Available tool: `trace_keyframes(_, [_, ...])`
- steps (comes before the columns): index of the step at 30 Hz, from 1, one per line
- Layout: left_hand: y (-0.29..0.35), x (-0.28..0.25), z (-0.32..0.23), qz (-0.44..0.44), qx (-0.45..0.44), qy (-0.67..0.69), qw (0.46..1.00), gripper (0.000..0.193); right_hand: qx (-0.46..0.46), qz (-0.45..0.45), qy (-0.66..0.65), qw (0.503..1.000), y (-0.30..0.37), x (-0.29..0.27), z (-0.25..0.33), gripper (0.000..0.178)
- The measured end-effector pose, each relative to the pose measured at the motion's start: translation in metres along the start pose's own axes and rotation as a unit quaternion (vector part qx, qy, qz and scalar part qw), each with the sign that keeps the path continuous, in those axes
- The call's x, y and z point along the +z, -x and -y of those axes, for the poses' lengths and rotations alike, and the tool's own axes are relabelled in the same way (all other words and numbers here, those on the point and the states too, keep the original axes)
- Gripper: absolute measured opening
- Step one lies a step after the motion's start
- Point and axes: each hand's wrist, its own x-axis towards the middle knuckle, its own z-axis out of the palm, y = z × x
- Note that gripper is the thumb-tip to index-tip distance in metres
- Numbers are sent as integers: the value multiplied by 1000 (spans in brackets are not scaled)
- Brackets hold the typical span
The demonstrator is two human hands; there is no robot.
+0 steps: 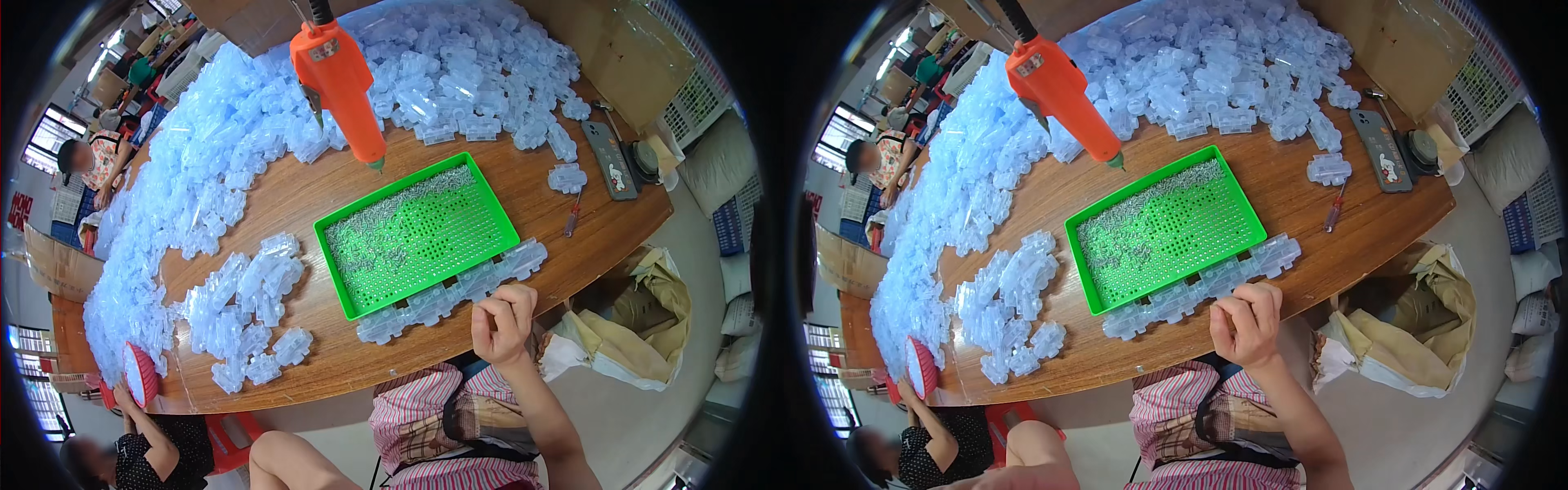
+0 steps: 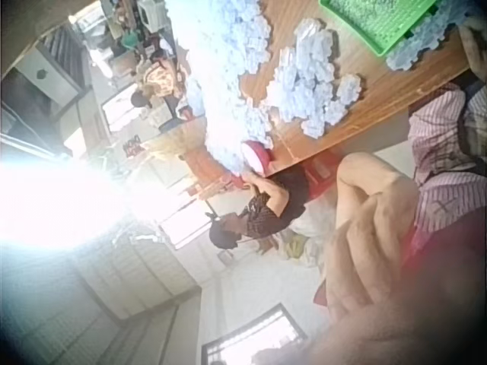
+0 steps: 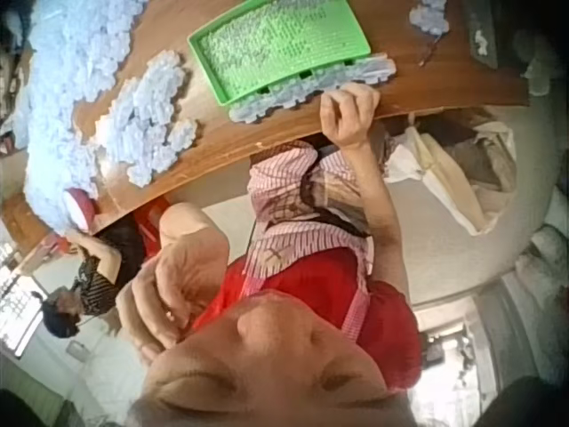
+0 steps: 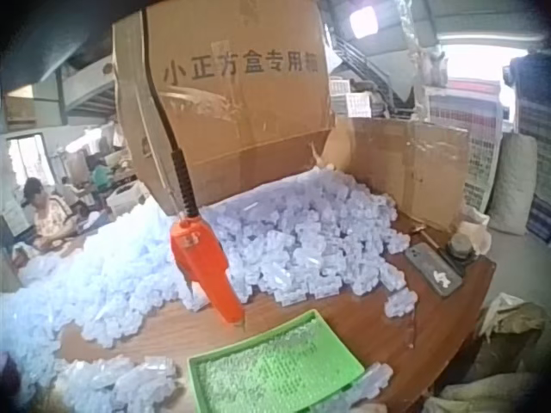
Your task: Assembling plastic components by inserting screws using an electric screwdriver.
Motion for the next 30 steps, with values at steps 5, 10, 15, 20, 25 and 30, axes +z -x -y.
trace_keyframes(5, [21, -18, -19, -7, -105, -176, 979, 13, 8, 2, -1, 1000, -1, 3, 3, 9])
trace_keyframes(10, [40, -50, -1, -97, -275, -497, 817, 10, 11, 8, -2, 1000, -2, 1, 5, 9])
trace_keyframes(15, [83, -96, 15, 10, -513, -641, 570, 60, 18, 15, 3, 1000, 0, -2, 4, 9])
trace_keyframes(20, [101, -112, 28, -33, -490, -643, 588, 59, 18, 14, 11, 1000, -1, 3, 6, 8])
trace_keyframes(25, [91, -115, 31, -15, -508, -649, 566, 57, 11, 20, 15, 1000, -1, 3, 5, 8])
trace_keyframes(30, [87, -113, 24, -32, -559, -613, 558, 53, 4, 37, 10, 999, -4, 0, 9, 8])
